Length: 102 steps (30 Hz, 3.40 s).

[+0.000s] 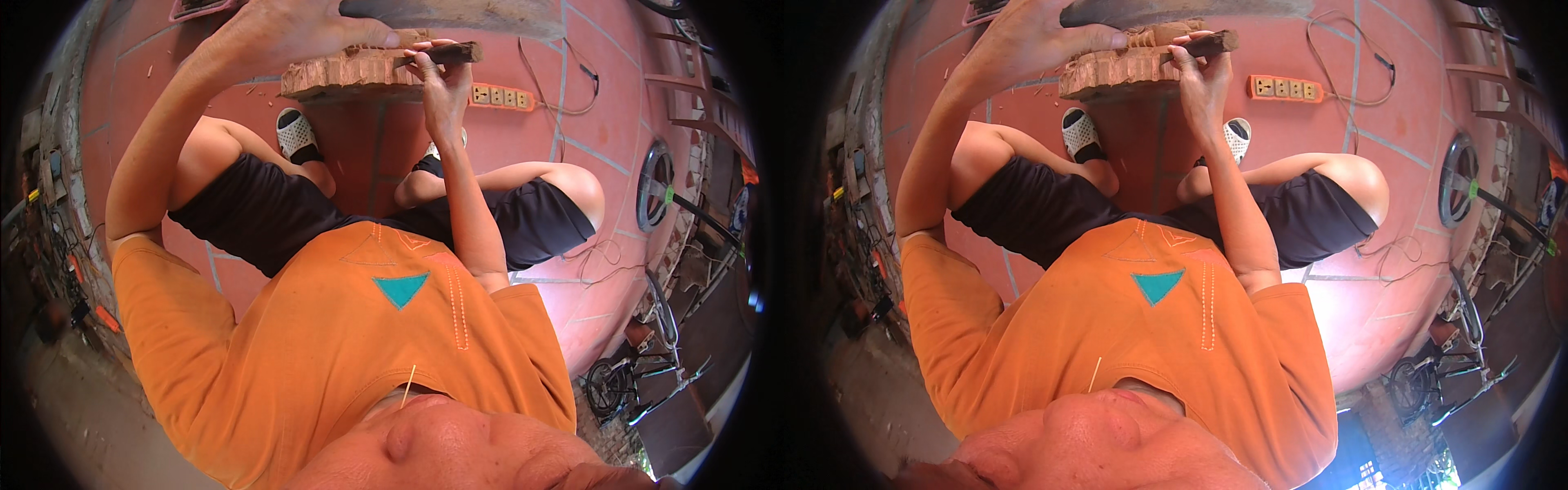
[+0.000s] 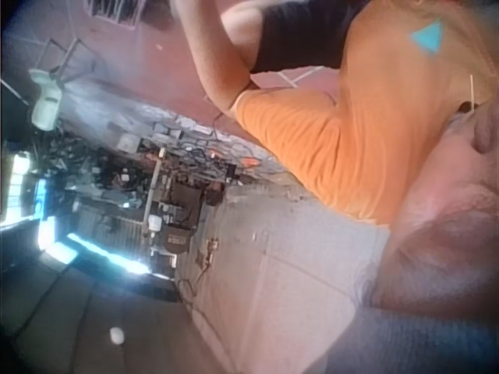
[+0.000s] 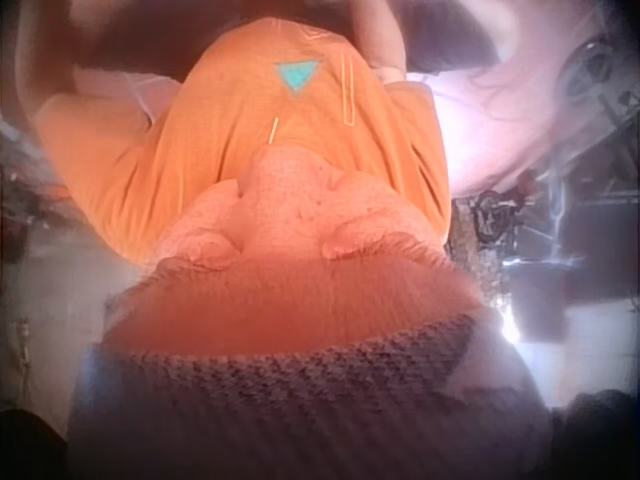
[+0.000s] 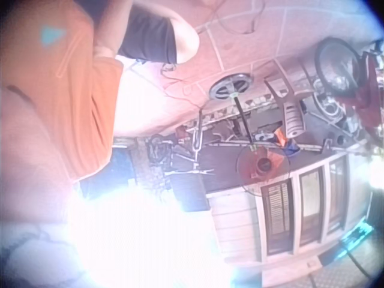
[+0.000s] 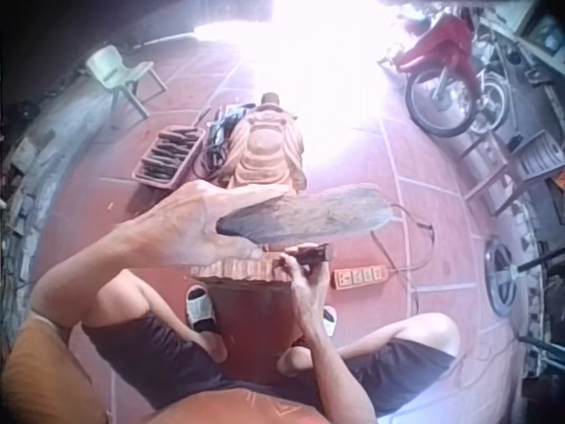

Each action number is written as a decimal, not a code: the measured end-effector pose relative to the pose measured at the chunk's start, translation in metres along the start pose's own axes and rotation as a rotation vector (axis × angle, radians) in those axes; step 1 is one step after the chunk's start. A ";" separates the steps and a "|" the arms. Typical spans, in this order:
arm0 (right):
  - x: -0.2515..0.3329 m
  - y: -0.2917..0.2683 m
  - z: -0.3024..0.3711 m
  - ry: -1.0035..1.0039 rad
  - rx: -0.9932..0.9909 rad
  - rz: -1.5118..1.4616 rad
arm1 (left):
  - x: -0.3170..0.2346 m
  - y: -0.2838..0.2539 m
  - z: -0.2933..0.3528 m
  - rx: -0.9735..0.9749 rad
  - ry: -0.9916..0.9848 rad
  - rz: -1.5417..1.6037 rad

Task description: The person sits on the floor and carves a wooden block using a chisel and mallet. They repeatedly strike the chisel to remove wood chips and shape the piece.

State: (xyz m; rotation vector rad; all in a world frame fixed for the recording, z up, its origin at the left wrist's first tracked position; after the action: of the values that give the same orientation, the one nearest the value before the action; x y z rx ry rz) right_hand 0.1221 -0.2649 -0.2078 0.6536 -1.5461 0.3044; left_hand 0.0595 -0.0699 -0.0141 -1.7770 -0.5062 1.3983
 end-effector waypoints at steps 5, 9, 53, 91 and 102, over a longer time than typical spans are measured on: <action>-0.004 0.005 -0.001 0.043 -0.018 -0.083 | -0.015 -0.007 -0.001 -0.006 -0.034 -0.004; -0.002 0.012 -0.004 0.027 -0.012 -0.044 | -0.006 -0.004 -0.008 -0.066 0.093 0.061; -0.008 0.006 -0.007 0.063 0.021 -0.054 | -0.012 0.004 -0.006 0.047 -0.111 0.007; -0.006 0.010 0.006 -0.009 -0.005 0.371 | -0.007 0.014 0.002 0.287 -0.245 -0.132; -0.011 0.006 0.006 -0.048 0.002 0.225 | 0.001 0.026 0.003 0.198 -0.069 -0.172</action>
State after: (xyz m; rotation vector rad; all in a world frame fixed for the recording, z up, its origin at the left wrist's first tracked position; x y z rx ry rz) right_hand 0.1131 -0.2608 -0.2180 0.4919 -1.6690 0.4620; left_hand 0.0526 -0.0835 -0.0355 -1.4960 -0.5254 1.3444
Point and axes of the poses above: each hand's wrist, its own z-axis away from the middle knuckle, its own y-axis out of the palm, x = y × z, the point moved 2 cm from there along -z, towards the middle knuckle, and after that the axes turned 12 degrees about x, right-handed, at the moved point
